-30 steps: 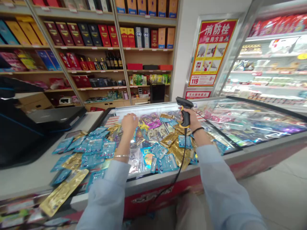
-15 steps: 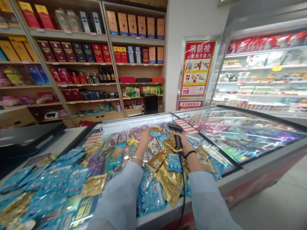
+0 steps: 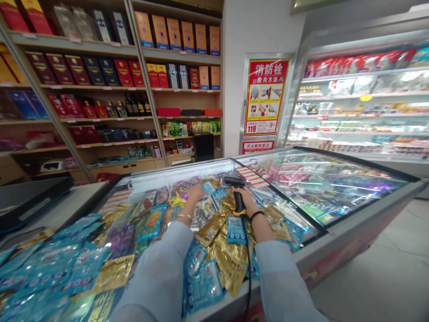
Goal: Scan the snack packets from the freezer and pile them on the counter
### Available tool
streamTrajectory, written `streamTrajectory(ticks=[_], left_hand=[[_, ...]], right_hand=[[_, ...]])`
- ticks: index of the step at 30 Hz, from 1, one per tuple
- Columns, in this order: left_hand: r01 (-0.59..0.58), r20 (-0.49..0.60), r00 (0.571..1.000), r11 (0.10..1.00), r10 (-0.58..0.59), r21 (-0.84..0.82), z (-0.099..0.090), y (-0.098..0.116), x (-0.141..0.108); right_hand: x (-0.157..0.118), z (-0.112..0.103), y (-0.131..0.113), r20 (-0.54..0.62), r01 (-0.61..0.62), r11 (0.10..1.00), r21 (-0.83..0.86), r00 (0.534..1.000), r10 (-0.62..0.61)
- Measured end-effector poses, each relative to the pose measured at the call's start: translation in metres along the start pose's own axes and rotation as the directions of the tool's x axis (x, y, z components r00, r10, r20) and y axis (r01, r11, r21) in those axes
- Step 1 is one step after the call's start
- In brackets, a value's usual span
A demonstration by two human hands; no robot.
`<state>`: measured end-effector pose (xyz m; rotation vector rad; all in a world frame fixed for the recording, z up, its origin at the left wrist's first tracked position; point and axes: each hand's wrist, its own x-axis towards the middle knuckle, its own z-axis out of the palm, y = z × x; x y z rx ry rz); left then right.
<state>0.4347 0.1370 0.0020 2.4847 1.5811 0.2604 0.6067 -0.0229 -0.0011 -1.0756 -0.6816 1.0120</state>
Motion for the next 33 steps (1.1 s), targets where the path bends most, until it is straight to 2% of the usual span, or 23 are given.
streamTrajectory(ticks=[5, 8, 10, 12, 14, 17, 20, 23, 28, 30, 33], left_hand=[[0.013, -0.048, 0.999, 0.994, -0.019, -0.112, -0.002, -0.014, -0.039], [0.012, -0.118, 0.992, 0.986, -0.032, -0.168, -0.021, -0.028, -0.060], [0.017, -0.215, 0.975, 0.977, -0.063, -0.213, -0.039, -0.039, -0.071], [0.007, -0.372, 0.919, 0.952, -0.126, -0.307, -0.057, -0.048, -0.082], [-0.029, -0.529, 0.820, 0.906, -0.220, -0.422, -0.072, -0.056, -0.093], [-0.059, -0.647, 0.675, 0.848, -0.355, -0.526, -0.083, -0.068, -0.107], [-0.032, -0.694, 0.584, 0.842, -0.422, -0.539, -0.080, -0.086, -0.116], [-0.015, -0.715, 0.553, 0.853, -0.427, -0.521, -0.067, -0.113, -0.119], [-0.028, -0.721, 0.495, 0.821, -0.484, -0.570, -0.046, -0.151, -0.117], [-0.030, -0.726, 0.474, 0.815, -0.498, -0.579, -0.043, -0.157, -0.115], [-0.021, -0.732, 0.479, 0.827, -0.485, -0.562, -0.042, -0.158, -0.114]], right_hand=[[-0.002, -0.004, 0.000, 0.046, -0.022, 1.000, 0.020, 0.999, 0.021], [-0.008, -0.002, -0.010, 0.070, 0.010, 1.000, 0.028, 0.997, -0.012], [-0.013, 0.006, -0.020, 0.086, 0.069, 0.997, 0.046, 0.994, -0.073], [-0.017, 0.021, -0.031, 0.120, 0.153, 0.986, 0.068, 0.980, -0.161], [-0.022, 0.042, -0.039, 0.187, 0.234, 0.969, 0.083, 0.951, -0.246], [-0.028, 0.082, -0.041, 0.373, 0.294, 0.952, 0.078, 0.877, -0.302], [-0.035, 0.118, -0.029, 0.529, 0.309, 0.947, 0.085, 0.792, -0.305], [-0.040, 0.137, -0.012, 0.588, 0.281, 0.957, 0.068, 0.764, -0.266], [-0.042, 0.131, 0.010, 0.632, 0.245, 0.970, -0.001, 0.752, -0.189], [-0.041, 0.127, 0.017, 0.631, 0.218, 0.976, -0.008, 0.758, -0.165], [-0.040, 0.127, 0.023, 0.639, 0.180, 0.983, -0.024, 0.759, -0.124]])
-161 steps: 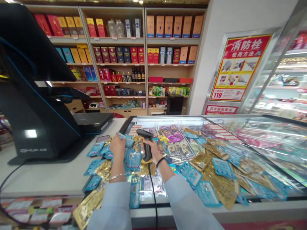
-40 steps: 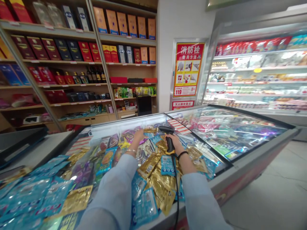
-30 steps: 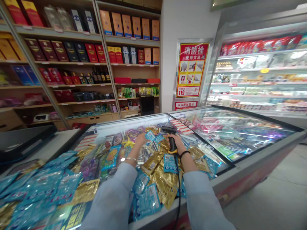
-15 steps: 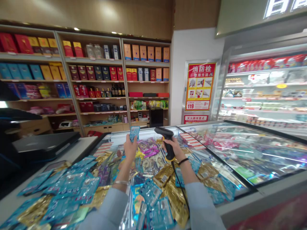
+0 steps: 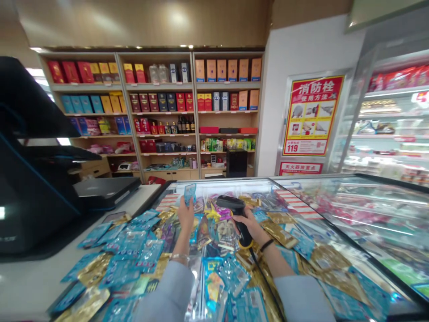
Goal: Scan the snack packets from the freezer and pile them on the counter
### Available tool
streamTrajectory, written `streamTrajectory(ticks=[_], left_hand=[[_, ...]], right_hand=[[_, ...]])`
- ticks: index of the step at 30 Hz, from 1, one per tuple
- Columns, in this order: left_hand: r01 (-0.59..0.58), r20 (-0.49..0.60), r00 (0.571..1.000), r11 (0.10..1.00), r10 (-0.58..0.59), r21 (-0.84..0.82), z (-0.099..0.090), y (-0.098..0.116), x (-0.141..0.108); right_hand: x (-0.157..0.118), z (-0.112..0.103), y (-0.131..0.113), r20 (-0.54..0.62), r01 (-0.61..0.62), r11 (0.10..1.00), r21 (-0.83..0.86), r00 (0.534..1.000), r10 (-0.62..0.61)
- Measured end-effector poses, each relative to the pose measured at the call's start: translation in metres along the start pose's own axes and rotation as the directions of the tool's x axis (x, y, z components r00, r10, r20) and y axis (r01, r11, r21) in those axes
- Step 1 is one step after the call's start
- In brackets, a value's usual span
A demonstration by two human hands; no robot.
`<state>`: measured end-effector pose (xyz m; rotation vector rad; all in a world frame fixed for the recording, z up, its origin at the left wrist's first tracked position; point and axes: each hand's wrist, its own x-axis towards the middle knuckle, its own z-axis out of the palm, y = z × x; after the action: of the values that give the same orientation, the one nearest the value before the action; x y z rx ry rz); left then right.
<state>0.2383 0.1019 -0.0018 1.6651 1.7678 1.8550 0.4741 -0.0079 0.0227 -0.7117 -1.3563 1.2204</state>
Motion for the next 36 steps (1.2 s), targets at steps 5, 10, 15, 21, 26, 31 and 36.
streamTrajectory(ticks=[5, 10, 15, 21, 26, 31, 36], left_hand=[[0.017, 0.027, 0.999, 0.999, -0.018, 0.030, 0.002, 0.001, -0.002], [0.023, 0.068, 0.997, 1.000, -0.023, -0.005, 0.003, 0.001, -0.005], [0.038, 0.083, 0.996, 0.999, -0.036, -0.019, 0.003, 0.003, -0.006], [0.045, 0.114, 0.993, 0.999, -0.044, -0.008, 0.002, 0.005, -0.007], [0.034, 0.101, 0.994, 0.999, -0.038, 0.034, 0.000, 0.006, -0.007], [0.072, 0.017, 0.997, 0.995, -0.071, -0.074, -0.018, 0.027, 0.001], [0.067, 0.108, 0.993, 0.988, -0.053, -0.137, -0.054, 0.058, 0.017]], right_hand=[[-0.001, 0.007, 0.000, 0.003, -0.019, 1.000, -0.011, 1.000, 0.019], [-0.003, 0.009, -0.004, -0.018, 0.009, 1.000, 0.016, 1.000, -0.008], [-0.004, 0.009, -0.007, -0.028, 0.037, 0.999, 0.023, 0.999, -0.036], [-0.004, 0.009, -0.006, -0.037, 0.034, 0.999, 0.031, 0.999, -0.033], [-0.003, 0.008, -0.011, -0.044, 0.062, 0.997, 0.050, 0.997, -0.060], [-0.011, 0.009, -0.026, -0.104, 0.028, 0.998, 0.063, 0.994, -0.022], [-0.029, 0.025, -0.050, -0.156, -0.019, 1.000, 0.018, 0.987, 0.021]])
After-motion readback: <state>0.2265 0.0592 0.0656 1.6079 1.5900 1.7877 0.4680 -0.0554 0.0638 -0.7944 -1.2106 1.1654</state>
